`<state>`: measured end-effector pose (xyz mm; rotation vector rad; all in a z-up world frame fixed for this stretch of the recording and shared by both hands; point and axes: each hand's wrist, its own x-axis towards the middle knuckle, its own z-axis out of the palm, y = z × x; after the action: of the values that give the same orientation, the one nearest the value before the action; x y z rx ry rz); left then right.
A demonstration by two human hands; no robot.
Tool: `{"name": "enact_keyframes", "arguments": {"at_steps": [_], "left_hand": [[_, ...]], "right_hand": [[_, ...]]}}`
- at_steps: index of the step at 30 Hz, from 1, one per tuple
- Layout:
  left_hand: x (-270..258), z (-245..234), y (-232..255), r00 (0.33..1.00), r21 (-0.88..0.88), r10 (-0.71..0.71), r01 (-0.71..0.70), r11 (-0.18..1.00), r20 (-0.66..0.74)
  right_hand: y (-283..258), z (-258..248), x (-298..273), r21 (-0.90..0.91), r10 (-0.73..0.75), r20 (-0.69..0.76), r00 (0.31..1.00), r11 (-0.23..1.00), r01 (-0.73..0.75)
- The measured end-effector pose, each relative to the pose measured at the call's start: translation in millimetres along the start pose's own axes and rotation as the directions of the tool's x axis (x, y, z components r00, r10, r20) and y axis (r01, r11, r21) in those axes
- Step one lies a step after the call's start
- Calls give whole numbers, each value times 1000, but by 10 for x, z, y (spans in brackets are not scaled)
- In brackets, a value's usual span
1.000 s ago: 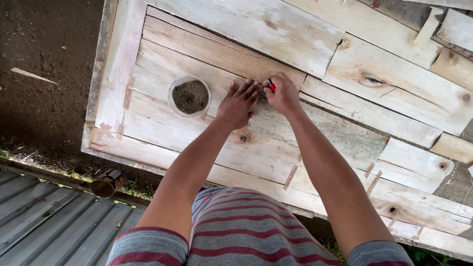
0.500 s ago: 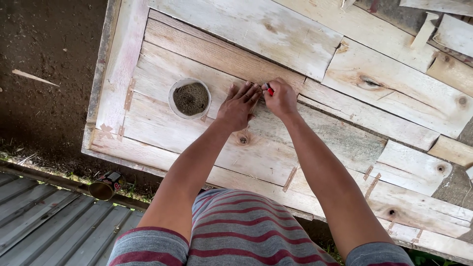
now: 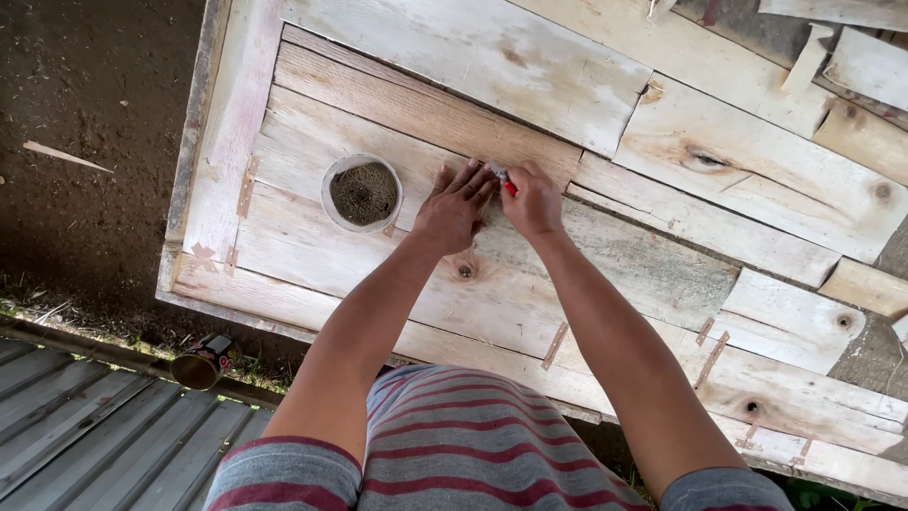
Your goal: Patching gaps between wooden planks by inserting thin wood strips and trimming them with a utility knife.
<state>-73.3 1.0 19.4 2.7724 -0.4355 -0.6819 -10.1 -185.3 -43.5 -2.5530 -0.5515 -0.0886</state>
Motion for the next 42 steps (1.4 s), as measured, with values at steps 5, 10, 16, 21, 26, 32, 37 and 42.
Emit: {"name": "enact_keyframes", "arguments": {"at_steps": [5, 10, 16, 21, 26, 32, 37, 42], "left_hand": [[8, 16, 20, 1000, 6, -12, 12, 1000, 12], [-5, -37, 41, 1000, 17, -20, 20, 1000, 13], [-34, -86, 60, 999, 5, -26, 26, 1000, 28], [-59, -146, 74, 999, 8, -27, 27, 1000, 28], [-32, -105, 41, 999, -13, -21, 21, 1000, 38], [-35, -95, 37, 999, 3, -14, 13, 1000, 38], [7, -79, 19, 999, 18, -10, 9, 1000, 38], [-22, -167, 45, 997, 4, -4, 4, 1000, 83]], "right_hand": [[-111, -137, 65, 21, 79, 63, 995, 997, -80], [-45, -192, 179, 129, 151, 160, 975, 977, -173], [-185, -394, 279, 190, 197, 231, 953, 952, -242], [-90, -345, 273, 209, 178, 254, 951, 950, -234], [-126, -371, 310, 202, 166, 268, 949, 953, -224], [-159, -418, 330, 203, 148, 288, 946, 956, -211], [-173, -426, 354, 195, 132, 282, 950, 962, -191], [-192, -515, 321, 275, 132, 294, 946, 937, -216]]}}
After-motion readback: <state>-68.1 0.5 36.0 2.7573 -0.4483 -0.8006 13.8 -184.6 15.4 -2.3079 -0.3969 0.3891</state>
